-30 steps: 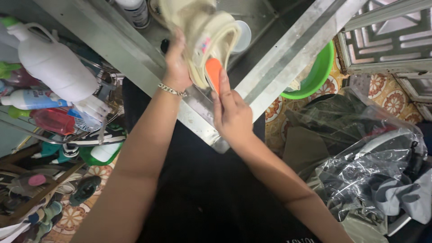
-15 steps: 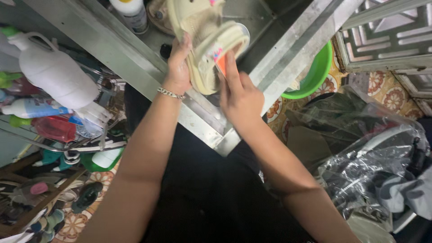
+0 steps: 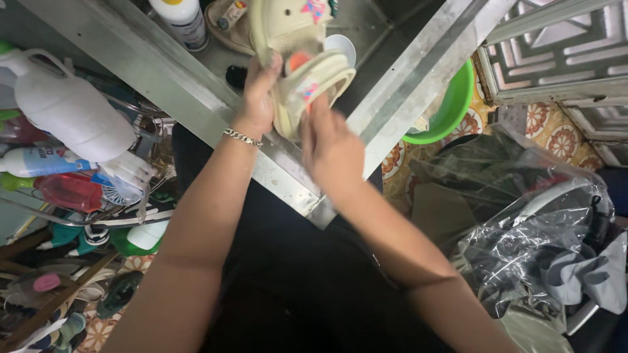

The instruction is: The person cleans two cream-colored clog-style shoes. The person scrubs the upper surfaces and the lugged outsoles with a small orange-handled brush and white cleaning paste before rinsing the clogs under a stream of water in a metal sink.

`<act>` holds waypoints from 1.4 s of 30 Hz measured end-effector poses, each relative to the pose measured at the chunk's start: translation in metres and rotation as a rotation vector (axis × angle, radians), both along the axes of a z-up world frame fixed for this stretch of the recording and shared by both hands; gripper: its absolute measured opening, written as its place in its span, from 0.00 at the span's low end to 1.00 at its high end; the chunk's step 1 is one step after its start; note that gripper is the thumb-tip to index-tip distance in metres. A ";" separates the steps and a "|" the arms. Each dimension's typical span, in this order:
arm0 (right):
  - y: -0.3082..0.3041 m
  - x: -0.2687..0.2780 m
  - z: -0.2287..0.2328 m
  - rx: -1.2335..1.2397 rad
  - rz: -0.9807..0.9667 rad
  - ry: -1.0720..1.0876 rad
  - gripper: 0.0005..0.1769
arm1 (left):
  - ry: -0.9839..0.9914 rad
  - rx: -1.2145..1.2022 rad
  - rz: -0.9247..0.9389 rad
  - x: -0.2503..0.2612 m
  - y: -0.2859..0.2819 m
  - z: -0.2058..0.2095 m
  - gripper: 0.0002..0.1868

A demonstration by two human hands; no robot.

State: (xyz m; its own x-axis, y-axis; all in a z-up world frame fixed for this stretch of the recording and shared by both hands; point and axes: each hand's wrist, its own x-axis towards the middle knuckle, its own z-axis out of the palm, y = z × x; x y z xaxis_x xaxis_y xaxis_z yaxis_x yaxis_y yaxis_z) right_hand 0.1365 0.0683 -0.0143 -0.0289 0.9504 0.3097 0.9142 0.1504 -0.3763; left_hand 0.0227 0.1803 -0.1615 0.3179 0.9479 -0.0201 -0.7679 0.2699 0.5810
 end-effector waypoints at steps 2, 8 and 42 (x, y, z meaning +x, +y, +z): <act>-0.017 0.000 0.006 -0.053 0.008 0.009 0.29 | -0.197 -0.042 -0.009 -0.008 0.003 -0.005 0.30; 0.008 0.025 -0.002 -0.024 -0.010 -0.048 0.22 | 0.300 0.037 -0.112 0.002 -0.008 -0.022 0.24; 0.012 0.108 0.062 -0.176 0.291 -0.048 0.29 | -0.002 0.064 -0.429 -0.024 -0.024 0.046 0.38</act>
